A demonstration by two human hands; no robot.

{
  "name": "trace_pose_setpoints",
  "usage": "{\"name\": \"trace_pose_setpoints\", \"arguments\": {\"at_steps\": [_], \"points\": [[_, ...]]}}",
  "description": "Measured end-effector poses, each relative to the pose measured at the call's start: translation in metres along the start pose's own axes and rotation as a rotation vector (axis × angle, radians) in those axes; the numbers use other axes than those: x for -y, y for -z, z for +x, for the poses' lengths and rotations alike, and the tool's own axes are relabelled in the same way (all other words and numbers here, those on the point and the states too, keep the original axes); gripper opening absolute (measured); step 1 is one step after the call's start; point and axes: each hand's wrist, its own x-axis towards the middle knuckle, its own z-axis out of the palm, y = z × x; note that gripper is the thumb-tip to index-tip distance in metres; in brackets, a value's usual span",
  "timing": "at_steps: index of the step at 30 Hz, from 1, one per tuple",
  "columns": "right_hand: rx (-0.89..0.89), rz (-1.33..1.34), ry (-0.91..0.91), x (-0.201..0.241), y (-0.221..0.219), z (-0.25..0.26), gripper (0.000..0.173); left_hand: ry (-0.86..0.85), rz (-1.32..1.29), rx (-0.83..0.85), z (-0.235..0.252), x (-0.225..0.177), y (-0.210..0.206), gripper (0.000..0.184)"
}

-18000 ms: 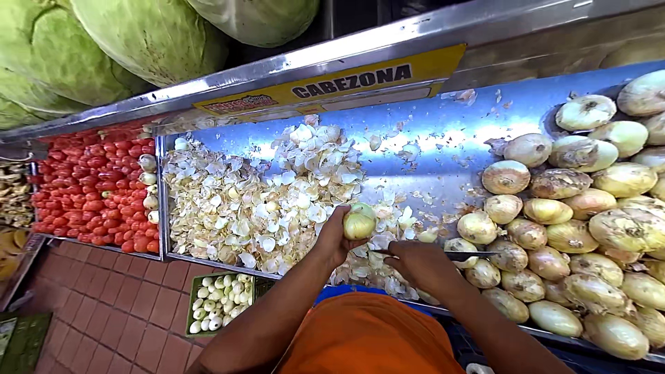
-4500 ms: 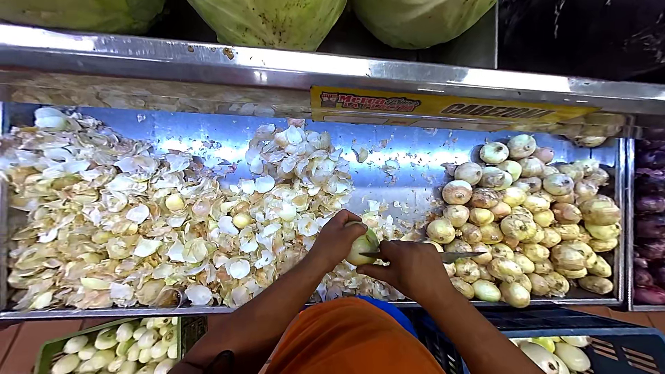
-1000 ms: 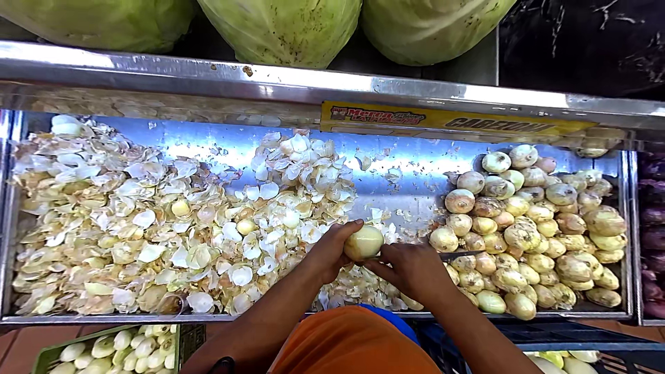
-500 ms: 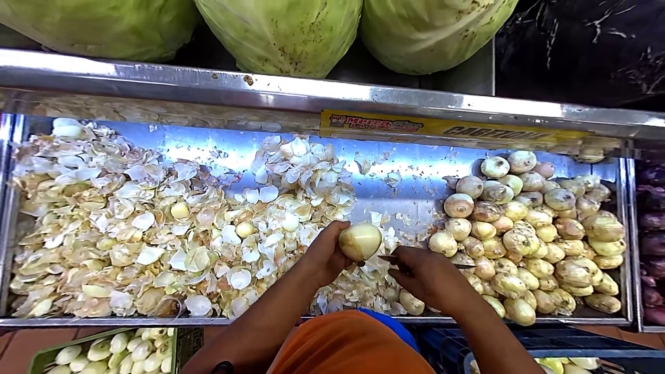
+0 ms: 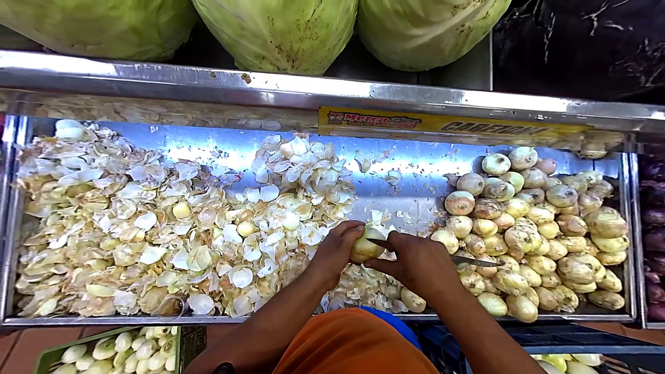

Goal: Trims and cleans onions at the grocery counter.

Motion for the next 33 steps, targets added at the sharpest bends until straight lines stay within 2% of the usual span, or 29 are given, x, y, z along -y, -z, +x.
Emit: {"name": "trace_pose_setpoints", "arguments": {"at_steps": [6, 10, 13, 15, 17, 19, 21, 22, 25, 27, 31, 33], "points": [[-0.046, 0.041, 0.052, -0.003, -0.01, -0.006, 0.063, -0.036, 0.069, -0.097, -0.004, 0.003, -0.003, 0.028], [-0.093, 0.03, 0.11, -0.006, -0.021, -0.013, 0.063, -0.029, 0.02, -0.081, -0.005, 0.002, -0.003, 0.029], [-0.061, 0.048, 0.157, -0.005, -0.023, -0.019, 0.064, -0.024, -0.007, -0.036, -0.005, -0.001, -0.002, 0.032], [0.118, 0.111, 0.244, -0.005, -0.016, -0.023, 0.065, 0.015, -0.039, -0.007, -0.003, -0.004, -0.001, 0.034], [0.423, 0.154, 0.341, -0.005, -0.004, -0.024, 0.066, 0.064, -0.071, 0.005, -0.002, -0.005, 0.0, 0.038], [0.527, 0.215, 0.35, -0.008, 0.002, -0.023, 0.058, 0.091, -0.101, 0.02, -0.001, -0.005, 0.001, 0.039], [0.413, 0.294, 0.226, -0.01, 0.008, -0.022, 0.047, 0.098, -0.12, 0.041, -0.001, -0.005, 0.003, 0.041], [0.313, 0.3, 0.152, -0.011, 0.009, -0.021, 0.047, 0.103, -0.13, 0.054, -0.001, -0.004, 0.003, 0.041], [0.101, 0.227, 0.004, -0.012, 0.004, -0.015, 0.062, 0.133, -0.192, 0.077, -0.002, -0.004, 0.001, 0.042], [0.03, 0.181, -0.026, -0.01, 0.0, -0.013, 0.069, 0.139, -0.199, 0.072, -0.002, -0.005, -0.002, 0.043], [-0.086, 0.099, 0.017, -0.008, -0.009, -0.013, 0.068, 0.121, -0.177, 0.018, -0.005, -0.005, -0.006, 0.042], [-0.091, 0.096, 0.049, -0.008, -0.014, -0.015, 0.069, 0.141, -0.219, -0.018, -0.007, -0.005, -0.009, 0.043]]}}
